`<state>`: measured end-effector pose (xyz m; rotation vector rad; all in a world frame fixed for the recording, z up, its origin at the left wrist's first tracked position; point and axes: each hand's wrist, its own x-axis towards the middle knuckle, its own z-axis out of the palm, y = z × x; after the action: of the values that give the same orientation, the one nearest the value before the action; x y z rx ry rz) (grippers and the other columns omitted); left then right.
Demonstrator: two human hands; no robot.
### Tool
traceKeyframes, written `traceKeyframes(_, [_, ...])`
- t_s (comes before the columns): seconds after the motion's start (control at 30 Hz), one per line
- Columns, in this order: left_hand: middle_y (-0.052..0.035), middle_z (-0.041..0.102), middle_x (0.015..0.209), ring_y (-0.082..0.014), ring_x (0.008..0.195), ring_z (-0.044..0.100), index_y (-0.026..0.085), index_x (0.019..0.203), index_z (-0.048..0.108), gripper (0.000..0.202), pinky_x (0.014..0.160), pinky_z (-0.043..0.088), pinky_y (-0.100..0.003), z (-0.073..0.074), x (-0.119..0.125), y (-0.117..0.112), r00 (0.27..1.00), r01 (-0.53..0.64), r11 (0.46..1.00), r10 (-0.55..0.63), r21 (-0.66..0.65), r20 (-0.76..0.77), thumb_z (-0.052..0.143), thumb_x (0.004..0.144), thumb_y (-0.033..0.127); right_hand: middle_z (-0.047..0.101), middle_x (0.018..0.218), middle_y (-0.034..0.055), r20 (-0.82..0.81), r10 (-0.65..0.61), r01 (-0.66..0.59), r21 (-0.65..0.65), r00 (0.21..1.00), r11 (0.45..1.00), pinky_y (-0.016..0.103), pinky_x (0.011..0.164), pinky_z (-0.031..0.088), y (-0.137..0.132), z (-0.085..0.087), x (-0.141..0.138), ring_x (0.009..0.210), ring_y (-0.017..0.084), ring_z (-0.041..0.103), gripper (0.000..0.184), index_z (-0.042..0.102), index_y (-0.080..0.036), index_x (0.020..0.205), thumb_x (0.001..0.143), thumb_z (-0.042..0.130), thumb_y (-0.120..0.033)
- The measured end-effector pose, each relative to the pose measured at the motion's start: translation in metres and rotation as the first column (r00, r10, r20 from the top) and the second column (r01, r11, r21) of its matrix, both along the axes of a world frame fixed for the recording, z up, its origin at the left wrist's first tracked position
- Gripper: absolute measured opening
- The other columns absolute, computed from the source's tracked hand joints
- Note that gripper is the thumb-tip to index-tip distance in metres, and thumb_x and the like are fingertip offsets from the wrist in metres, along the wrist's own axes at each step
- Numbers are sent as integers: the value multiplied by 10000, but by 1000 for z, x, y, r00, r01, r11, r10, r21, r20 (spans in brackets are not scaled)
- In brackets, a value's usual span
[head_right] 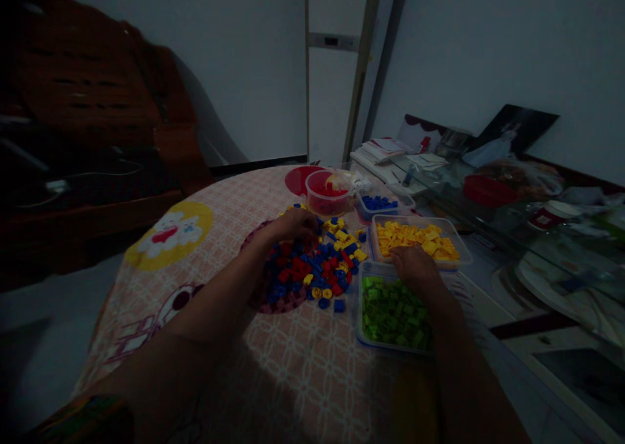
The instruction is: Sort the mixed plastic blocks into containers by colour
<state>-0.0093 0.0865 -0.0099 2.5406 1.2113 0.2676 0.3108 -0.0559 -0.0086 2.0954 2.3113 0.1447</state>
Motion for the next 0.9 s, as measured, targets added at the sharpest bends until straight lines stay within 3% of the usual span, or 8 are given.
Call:
traceKeyframes(0.1, [-20,759,781,-165,737,669,173,855,806,193,700,476,-222,5,-5,-2,1000,5,999,-4,-44,20,688,712,116,773,1045,103,13,21,-21,22,1000,1000,326,780,423,-1,-2,1,919,240,660,407,752,-195,1053,1018,353,-272])
traceKeyframes(0.27, [-25,766,784,-171,754,679,204,813,817,169,651,455,-213,11,-3,-9,994,-36,997,29,-62,-107,713,710,122,777,1028,109,3,34,-34,28,999,999,331,772,417,-1,-1,0,897,241,652,408,750,-186,1003,1009,351,-272])
traceKeyframes(0.53, [-76,773,970,-225,920,697,216,967,798,219,699,472,-230,-5,9,-7,967,-167,984,176,64,-183,732,760,247,771,967,104,2,21,-21,0,1000,1000,323,728,396,0,2,-1,852,230,643,391,735,-203,914,1007,361,-269])
traceKeyframes(0.8, [-67,753,919,-217,904,691,200,936,771,189,699,462,-237,-13,10,-3,975,-109,989,127,102,-185,736,756,247,764,1012,114,18,15,-15,-9,1000,1000,329,745,406,0,1,-1,886,237,650,394,742,-191,997,1016,354,-255])
traceKeyframes(0.9, [-47,762,916,-197,877,691,205,939,769,241,678,456,-217,-16,8,-1,984,-128,989,136,73,-117,771,699,227,762,997,117,5,20,-20,1,1000,1000,332,752,417,0,-3,2,882,238,657,396,744,-197,998,1020,354,-265])
